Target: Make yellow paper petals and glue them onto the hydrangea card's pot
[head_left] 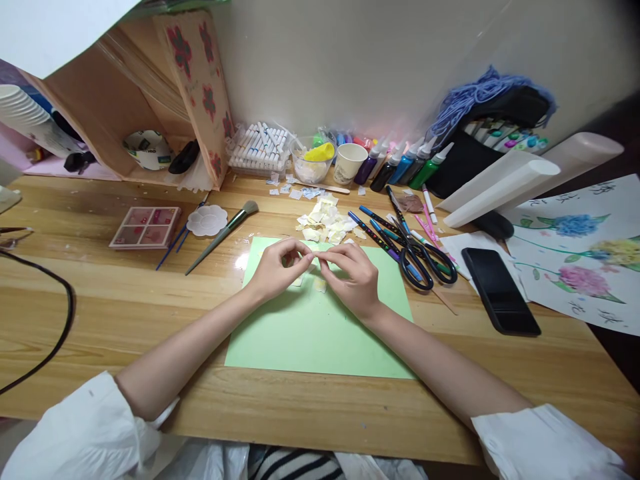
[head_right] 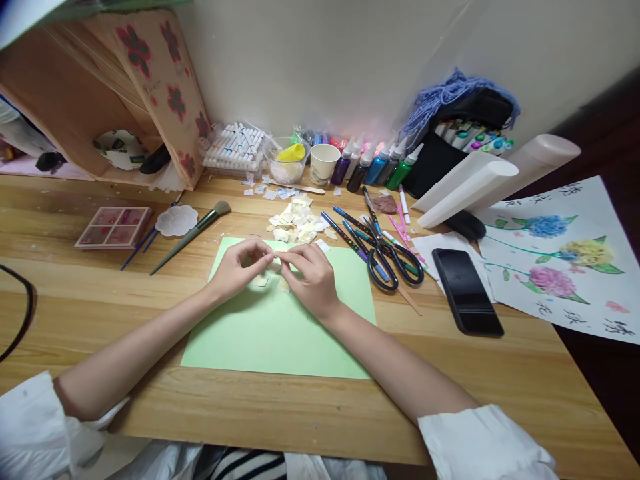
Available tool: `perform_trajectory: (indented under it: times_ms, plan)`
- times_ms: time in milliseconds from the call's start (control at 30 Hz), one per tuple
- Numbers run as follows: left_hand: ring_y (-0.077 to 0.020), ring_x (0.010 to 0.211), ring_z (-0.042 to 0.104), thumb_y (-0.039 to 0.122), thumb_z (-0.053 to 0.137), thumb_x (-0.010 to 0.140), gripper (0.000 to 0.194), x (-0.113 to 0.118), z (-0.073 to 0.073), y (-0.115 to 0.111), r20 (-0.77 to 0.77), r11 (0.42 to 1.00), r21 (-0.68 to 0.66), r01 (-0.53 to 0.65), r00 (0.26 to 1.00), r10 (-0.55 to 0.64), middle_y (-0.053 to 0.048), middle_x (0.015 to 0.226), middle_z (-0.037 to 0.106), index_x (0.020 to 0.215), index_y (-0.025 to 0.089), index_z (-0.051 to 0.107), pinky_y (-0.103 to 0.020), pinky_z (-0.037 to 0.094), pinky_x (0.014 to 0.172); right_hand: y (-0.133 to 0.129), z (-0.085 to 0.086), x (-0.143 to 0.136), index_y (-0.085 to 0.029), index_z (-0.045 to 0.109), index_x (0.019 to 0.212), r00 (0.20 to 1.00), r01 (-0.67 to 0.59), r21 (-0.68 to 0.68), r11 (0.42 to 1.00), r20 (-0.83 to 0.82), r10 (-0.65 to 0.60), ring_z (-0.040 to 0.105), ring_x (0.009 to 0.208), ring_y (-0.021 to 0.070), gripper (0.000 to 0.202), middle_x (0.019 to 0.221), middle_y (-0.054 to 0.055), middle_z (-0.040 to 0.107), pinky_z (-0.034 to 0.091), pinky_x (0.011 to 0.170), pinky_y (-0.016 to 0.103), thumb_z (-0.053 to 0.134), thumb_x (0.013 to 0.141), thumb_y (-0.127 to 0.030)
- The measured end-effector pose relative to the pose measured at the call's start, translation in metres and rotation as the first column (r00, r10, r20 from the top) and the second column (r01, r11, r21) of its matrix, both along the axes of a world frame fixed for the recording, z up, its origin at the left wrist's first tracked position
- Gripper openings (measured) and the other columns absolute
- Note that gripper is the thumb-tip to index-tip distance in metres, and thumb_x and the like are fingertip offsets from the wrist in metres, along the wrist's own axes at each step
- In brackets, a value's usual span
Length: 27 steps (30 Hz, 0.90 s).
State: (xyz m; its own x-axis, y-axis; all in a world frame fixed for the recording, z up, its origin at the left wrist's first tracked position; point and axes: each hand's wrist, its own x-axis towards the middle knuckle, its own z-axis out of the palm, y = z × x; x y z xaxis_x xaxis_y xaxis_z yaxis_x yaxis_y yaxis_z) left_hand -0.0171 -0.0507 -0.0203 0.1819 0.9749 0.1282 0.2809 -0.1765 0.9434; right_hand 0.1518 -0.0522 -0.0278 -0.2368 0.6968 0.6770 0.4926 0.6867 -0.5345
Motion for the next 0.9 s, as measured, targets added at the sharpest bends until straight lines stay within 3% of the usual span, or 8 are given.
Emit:
perform_trajectory:
  times_ms: [367, 500, 667, 900]
  plan:
    - [-0.009, 0.055, 0.044, 0.029, 0.057, 0.078, 0.015, 0.0002, -0.0017, 0.0024, -0.022, 0.999, -0.015, -0.046, 0.999, 0.046, 0.001, 0.063, 0.053, 0.073, 0.015, 0.06, -0.022, 0.034, 0.051, -0.001, 0.0026, -0.0019, -0.022, 0.068, 0.093, 0.999, 0.0, 0.024, 1.0, 0.042, -0.001, 0.058, 0.071, 0.0164, 0.02, 0.077, 0.004, 0.064, 0.048, 0.066, 0.032, 0.059, 0.079, -0.012]
    - [-0.0086, 0.054, 0.041, 0.025, 0.058, 0.077, 0.013, 0.0017, 0.0012, 0.0004, -0.086, 0.996, 0.069, -0.061, 0.994, 0.067, 0.002, 0.061, 0.049, 0.069, 0.015, 0.058, -0.022, 0.032, 0.051, -0.0017, 0.0051, -0.0026, -0.022, 0.068, 0.09, 0.999, -0.003, -0.031, 1.0, 0.033, 0.004, 0.058, 0.072, 0.0173, 0.015, 0.076, 0.004, 0.065, 0.048, 0.067, 0.032, 0.06, 0.079, -0.016]
    - [-0.0091, 0.057, 0.043, 0.021, 0.058, 0.076, 0.01, 0.0038, 0.0053, -0.0033, -0.195, 0.973, 0.228, 0.034, 0.981, 0.012, 0.002, 0.062, 0.049, 0.068, 0.016, 0.056, -0.022, 0.034, 0.054, -0.0012, 0.0049, -0.0028, -0.021, 0.066, 0.08, 1.0, -0.006, -0.109, 0.994, 0.016, 0.008, 0.058, 0.07, 0.0167, 0.007, 0.072, 0.003, 0.065, 0.047, 0.065, 0.031, 0.06, 0.079, -0.017]
    - [-0.0093, 0.058, 0.042, 0.017, 0.057, 0.075, 0.009, 0.0038, 0.0053, -0.0029, -0.239, 0.965, 0.258, 0.047, 0.971, 0.017, 0.003, 0.062, 0.047, 0.067, 0.017, 0.053, -0.022, 0.034, 0.054, -0.001, 0.0062, -0.002, -0.02, 0.06, 0.071, 0.999, 0.028, -0.224, 0.974, -0.037, -0.038, 0.052, 0.064, 0.0146, 0.008, 0.067, 0.001, 0.06, 0.043, 0.06, 0.028, 0.059, 0.078, -0.017]
